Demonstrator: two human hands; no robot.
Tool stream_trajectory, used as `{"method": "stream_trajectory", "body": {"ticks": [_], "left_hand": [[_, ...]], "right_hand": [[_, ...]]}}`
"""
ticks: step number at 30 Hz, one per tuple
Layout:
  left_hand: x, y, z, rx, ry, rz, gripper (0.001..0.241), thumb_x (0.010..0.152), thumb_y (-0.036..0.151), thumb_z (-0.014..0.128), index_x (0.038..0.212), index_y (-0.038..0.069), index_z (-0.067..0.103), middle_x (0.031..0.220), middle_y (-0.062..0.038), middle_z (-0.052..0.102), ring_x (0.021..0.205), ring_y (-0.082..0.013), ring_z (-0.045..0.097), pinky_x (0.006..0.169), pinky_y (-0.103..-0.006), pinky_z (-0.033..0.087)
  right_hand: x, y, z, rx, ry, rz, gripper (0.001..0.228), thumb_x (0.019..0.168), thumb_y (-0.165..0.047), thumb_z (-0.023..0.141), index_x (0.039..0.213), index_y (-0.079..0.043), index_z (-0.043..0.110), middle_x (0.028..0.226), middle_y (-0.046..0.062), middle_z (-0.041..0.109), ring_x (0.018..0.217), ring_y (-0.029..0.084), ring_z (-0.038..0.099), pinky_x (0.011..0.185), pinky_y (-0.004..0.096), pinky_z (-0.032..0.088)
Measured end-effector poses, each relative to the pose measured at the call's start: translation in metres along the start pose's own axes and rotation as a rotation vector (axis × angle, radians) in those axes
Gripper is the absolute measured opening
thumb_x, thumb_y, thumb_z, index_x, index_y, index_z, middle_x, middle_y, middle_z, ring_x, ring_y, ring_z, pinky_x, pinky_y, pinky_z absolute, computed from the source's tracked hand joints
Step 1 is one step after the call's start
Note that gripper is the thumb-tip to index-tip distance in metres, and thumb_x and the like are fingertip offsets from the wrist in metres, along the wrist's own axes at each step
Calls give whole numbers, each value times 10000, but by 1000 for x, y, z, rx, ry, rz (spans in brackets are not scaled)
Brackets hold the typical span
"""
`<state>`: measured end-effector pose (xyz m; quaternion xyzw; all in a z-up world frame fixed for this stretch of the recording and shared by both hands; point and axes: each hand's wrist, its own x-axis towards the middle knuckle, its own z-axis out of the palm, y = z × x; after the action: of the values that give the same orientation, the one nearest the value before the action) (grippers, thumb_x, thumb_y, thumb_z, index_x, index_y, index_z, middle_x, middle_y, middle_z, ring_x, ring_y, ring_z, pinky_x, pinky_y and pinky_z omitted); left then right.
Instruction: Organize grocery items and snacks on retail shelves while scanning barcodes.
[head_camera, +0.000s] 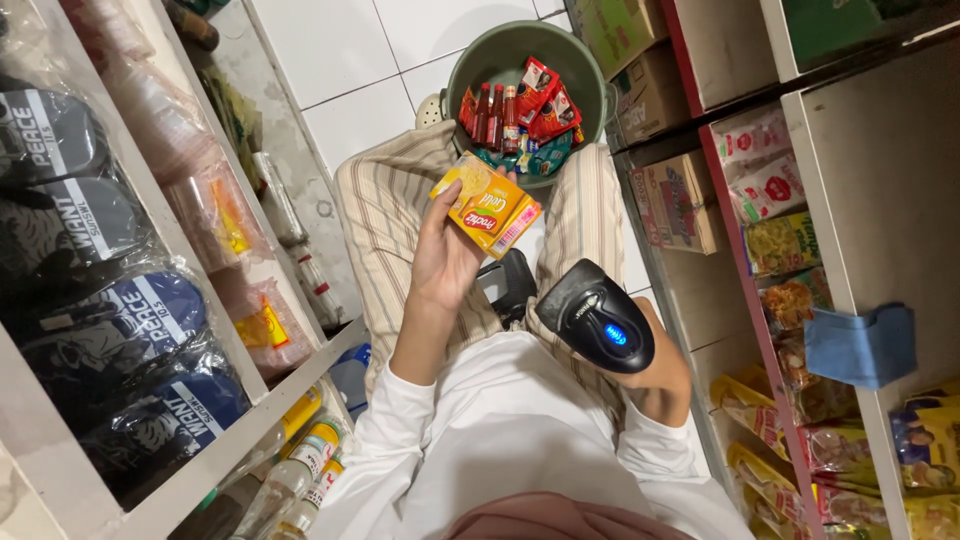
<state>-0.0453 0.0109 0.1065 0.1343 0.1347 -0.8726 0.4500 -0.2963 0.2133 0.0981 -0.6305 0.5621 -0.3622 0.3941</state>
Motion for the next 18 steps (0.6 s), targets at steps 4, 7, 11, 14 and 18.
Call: {"method": "stream_trajectory", "body": {"ticks": [4,7,11,14,18], "left_hand": [[1,0,0,-8,3,-1,502,1059,164,559,1491,-26,389,1489,-258,496,1425,-391,464,1217,-523,398],[1,0,-1,7,3,-4,507,1054,168,564,1491,-17,385,1483,-247,498,1423,-388,462,1216,-528,392],[2,1,0,-7,12,-2,520,1047,164,568,1494,-28,382,1487,-249,500,1429,-392,457,1217,-532,388],[1,2,0,1,13,2,521,1051,163,565,1499,-25,375,1490,-249,498,1434,-393,452,1222,-534,384],[3,3,-2,-19,5,-20,535,1049,166,569,1509,-21,370,1493,-240,502,1436,-386,452,1227,-534,374]], "right_hand": [[3,-1,2,110,-18,156,497,641,-177,961,1005,-17,664,855,96,684,765,232,614,735,317,493],[-4,4,5,18,-4,84,553,610,-188,966,1045,-14,674,915,114,678,854,241,599,786,332,476],[-7,8,6,-32,65,32,647,577,-198,961,1112,-5,653,1012,128,645,942,241,589,830,336,461],[5,8,-1,-6,-37,32,544,610,-176,961,1053,-19,689,983,104,702,899,235,624,825,335,486],[17,8,-5,182,-241,84,340,743,-142,941,1003,-57,740,930,43,795,778,172,733,768,297,582]]}}
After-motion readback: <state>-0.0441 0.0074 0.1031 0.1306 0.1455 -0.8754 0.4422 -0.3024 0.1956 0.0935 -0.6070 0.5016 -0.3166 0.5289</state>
